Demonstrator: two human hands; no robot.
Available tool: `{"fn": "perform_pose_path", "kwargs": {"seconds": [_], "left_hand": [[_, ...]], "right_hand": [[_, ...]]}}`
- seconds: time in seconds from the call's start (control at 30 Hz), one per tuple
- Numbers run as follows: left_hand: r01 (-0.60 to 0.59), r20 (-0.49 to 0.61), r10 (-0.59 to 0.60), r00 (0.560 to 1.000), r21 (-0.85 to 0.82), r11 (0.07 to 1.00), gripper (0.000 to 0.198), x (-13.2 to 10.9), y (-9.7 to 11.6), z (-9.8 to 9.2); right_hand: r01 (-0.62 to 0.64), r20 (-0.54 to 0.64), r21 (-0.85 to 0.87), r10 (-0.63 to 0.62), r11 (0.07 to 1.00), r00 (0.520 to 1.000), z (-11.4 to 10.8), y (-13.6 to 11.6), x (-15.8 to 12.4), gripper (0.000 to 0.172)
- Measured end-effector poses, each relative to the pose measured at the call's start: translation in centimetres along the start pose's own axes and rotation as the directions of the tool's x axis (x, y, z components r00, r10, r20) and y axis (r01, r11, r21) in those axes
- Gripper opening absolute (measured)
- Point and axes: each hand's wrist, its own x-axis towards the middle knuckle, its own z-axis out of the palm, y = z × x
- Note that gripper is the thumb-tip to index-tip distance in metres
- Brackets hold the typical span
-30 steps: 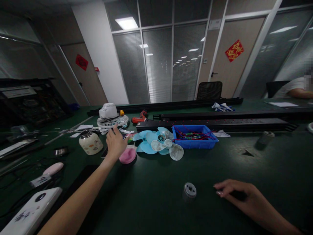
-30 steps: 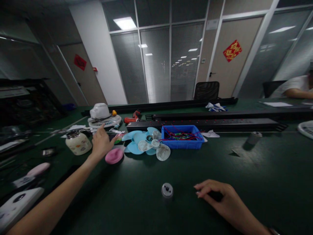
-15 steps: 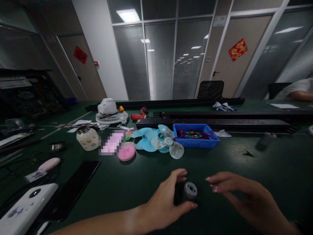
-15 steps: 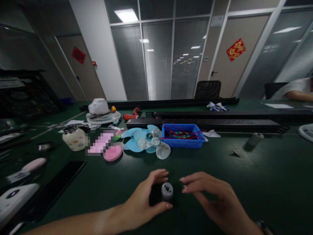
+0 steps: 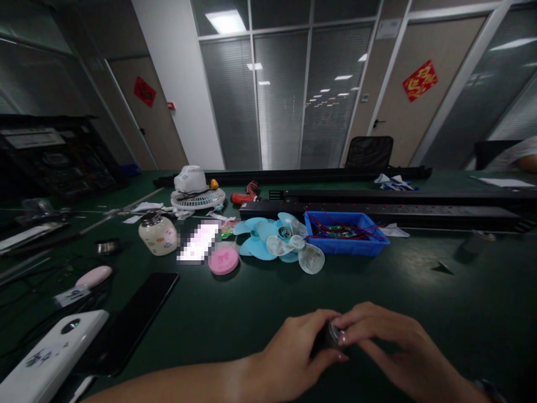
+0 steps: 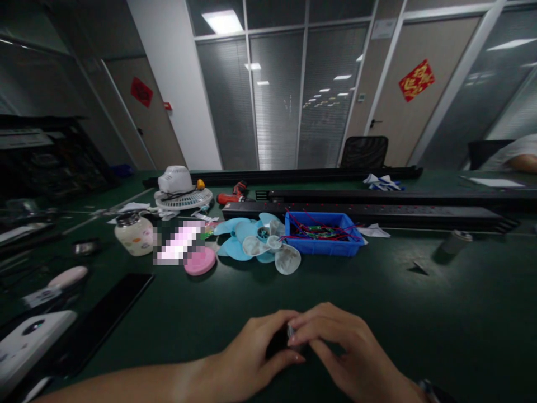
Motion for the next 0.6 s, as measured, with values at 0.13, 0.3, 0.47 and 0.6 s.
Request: {"fn": "perform_pose_path", "kwargs": {"seconds": [0.13,0.3,0.47,0.6], "left_hand": [[0.001,0.008,-0.001,1.0,0.007,1.0,0.04,0.0,0.2,0.0],[-0.003,0.015,0.002,1.0,0.017,1.0,0.041,-0.2,0.1,-0.1],[-0.034,0.03,0.034,0.999,0.013,0.999,0.041,-0.1,0.2,-0.3],[-0.049,0.046,0.048,0.998,0.021,0.999,0.042,0.0,0.1,-0.4]], "right_hand": [[0.016,-0.007,-0.012,-0.016,1.0,1.0,0.1,0.0,0.0,0.022],[0.007,-0.019,0.013,-0.007,1.0,1.0,0.4,0.5,-0.4,0.021],[-0.028,-0.019,0.022,0.029,0.999,0.999,0.9,1.6,-1.1,0.022],[-0.094,-0.031,0.07,0.096,0.993,0.995,1.6,2.9,-2.3,0.02]]}}
